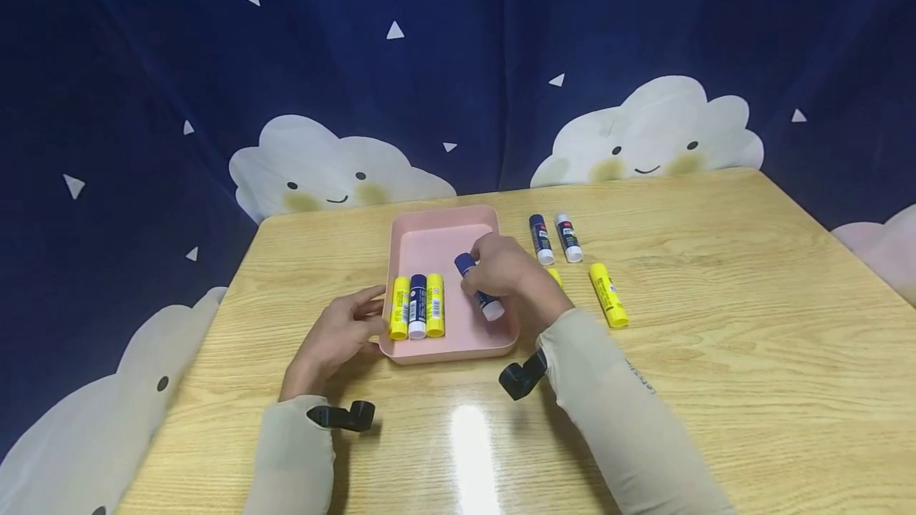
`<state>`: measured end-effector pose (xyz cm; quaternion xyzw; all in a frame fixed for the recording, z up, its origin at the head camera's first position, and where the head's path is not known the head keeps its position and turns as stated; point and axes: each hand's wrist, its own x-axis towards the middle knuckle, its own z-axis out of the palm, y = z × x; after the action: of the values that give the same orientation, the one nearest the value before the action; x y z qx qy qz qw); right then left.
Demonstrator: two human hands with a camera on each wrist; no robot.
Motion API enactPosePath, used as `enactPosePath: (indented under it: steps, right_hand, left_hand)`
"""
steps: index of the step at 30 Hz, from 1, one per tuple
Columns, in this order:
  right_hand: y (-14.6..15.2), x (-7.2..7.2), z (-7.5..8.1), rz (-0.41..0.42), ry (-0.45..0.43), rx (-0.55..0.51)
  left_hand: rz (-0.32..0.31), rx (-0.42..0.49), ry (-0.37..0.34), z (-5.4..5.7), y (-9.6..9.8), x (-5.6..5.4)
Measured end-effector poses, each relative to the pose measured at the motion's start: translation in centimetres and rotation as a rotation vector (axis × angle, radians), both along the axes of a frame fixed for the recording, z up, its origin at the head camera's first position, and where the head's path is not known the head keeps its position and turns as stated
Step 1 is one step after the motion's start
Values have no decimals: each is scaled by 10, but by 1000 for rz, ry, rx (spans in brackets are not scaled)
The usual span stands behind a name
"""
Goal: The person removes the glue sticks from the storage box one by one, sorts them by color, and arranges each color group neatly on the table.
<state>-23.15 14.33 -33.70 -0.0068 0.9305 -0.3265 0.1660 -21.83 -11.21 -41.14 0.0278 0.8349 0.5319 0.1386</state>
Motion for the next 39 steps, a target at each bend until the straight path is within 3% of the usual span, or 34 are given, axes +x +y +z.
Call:
enactPosePath:
  steps: [16, 27, 39]
  right_hand:
    - [38, 1, 17, -24, 61, -17]
    - [74, 0, 18, -106, 22, -62]
    - [109, -18, 12, -203, -30, -24]
  left_hand:
    - [4, 9, -4, 2, 0, 0]
    - [-7, 5, -19, 2, 5, 1]
    - [-10, 4, 3, 0, -1, 2]
